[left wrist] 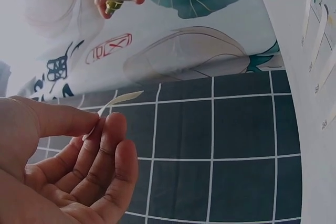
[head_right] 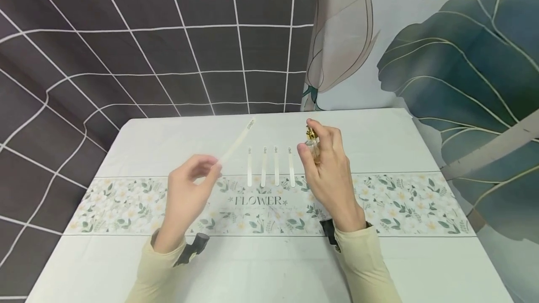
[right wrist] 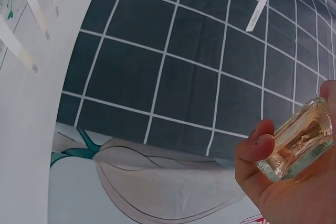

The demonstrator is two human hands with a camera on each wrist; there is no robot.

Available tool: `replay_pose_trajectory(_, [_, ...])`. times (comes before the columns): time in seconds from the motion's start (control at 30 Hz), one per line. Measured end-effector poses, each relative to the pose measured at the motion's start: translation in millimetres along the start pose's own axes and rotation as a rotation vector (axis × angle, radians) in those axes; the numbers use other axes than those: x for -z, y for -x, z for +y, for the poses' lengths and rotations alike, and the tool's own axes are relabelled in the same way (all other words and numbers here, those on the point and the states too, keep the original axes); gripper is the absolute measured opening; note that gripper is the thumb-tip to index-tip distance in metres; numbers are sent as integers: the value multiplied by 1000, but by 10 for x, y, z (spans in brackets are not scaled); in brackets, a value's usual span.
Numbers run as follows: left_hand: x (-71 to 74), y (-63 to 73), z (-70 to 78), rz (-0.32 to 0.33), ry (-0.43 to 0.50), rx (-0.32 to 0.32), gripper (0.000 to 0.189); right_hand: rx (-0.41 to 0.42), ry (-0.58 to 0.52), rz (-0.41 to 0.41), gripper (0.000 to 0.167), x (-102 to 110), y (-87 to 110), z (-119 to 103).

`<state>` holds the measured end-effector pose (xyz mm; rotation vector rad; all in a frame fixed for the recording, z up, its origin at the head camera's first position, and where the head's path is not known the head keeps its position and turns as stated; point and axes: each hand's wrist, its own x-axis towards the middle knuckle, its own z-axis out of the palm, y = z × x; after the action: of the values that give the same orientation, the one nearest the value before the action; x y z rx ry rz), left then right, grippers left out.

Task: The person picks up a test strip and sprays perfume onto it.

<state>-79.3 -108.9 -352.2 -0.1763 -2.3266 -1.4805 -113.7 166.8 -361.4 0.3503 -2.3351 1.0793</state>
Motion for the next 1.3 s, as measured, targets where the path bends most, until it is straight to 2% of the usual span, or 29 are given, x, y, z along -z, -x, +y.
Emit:
replay_pose_trajectory(0.3, [-28, 41, 45, -27, 3, -8, 8, 32, -18, -5, 47, -41, 5, -25])
replay_pose_trajectory(0.7, [-50, 60, 66, -37, 7, -52, 8, 45, -51, 42, 43, -124, 19, -78])
replay_pose_trajectory(1.3, [-95, 96, 97, -59, 2, -50, 9, 18, -86, 81, 43, -187, 16, -61])
